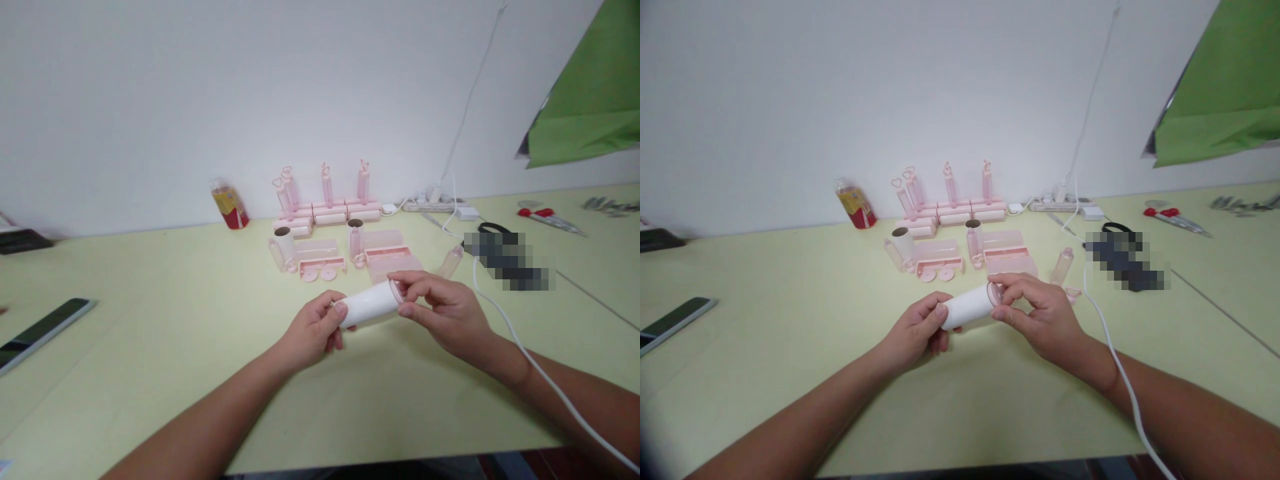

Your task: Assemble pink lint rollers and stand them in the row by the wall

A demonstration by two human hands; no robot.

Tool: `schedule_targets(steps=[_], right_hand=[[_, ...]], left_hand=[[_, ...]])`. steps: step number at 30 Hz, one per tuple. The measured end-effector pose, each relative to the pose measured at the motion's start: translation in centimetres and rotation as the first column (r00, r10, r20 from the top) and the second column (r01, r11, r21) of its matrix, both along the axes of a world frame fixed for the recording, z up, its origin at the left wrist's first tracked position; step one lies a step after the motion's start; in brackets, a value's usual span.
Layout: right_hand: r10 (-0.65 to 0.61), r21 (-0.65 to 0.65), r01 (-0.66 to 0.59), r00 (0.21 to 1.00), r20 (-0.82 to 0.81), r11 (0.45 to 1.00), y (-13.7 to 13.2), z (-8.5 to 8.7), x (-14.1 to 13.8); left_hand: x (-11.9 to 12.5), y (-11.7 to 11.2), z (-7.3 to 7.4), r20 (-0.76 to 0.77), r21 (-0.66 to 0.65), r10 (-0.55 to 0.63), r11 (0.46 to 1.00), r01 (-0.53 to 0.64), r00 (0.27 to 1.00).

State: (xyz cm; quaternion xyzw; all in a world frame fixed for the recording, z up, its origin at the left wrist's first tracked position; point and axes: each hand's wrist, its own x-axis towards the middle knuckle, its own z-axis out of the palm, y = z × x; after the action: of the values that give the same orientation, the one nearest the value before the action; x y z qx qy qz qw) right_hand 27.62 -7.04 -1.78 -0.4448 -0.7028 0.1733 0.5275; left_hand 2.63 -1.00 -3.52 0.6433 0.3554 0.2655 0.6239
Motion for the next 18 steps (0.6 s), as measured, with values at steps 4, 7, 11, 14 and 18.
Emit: schedule_targets(steps=[4,7,11,14,18], right_hand=[[0.043,-0.008,-0.043,0.999,0.017,0.999,0.0,-0.1,0.0],[0.085,-0.004,-0.085,0.995,0.048,0.996,0.0,0.0,0.0],[0.1,0.07,-0.106,0.991,0.094,0.992,0.0,0.3,0.3],[0.033,0.154,-0.044,0.997,0.074,0.987,-0.2,0.3,0.5],[-0.041,0.246,0.074,0.99,-0.137,0.966,-0.6,0.0,-0.1]], left_hand=[[-0.3,-0.1,0.2,-0.032,0.096,-0.06,0.993,0.063,0.998],[-0.2,-0.5,0.8,-0.11,0.192,-0.089,0.975,0.109,0.99],[0.0,-0.9,1.4,-0.212,0.248,-0.071,0.961,0.124,0.975],[0.0,-0.9,1.5,-0.229,0.256,-0.06,0.959,0.12,0.972],[0.0,-0.8,1.3,-0.223,0.264,-0.052,0.958,0.111,0.973]])
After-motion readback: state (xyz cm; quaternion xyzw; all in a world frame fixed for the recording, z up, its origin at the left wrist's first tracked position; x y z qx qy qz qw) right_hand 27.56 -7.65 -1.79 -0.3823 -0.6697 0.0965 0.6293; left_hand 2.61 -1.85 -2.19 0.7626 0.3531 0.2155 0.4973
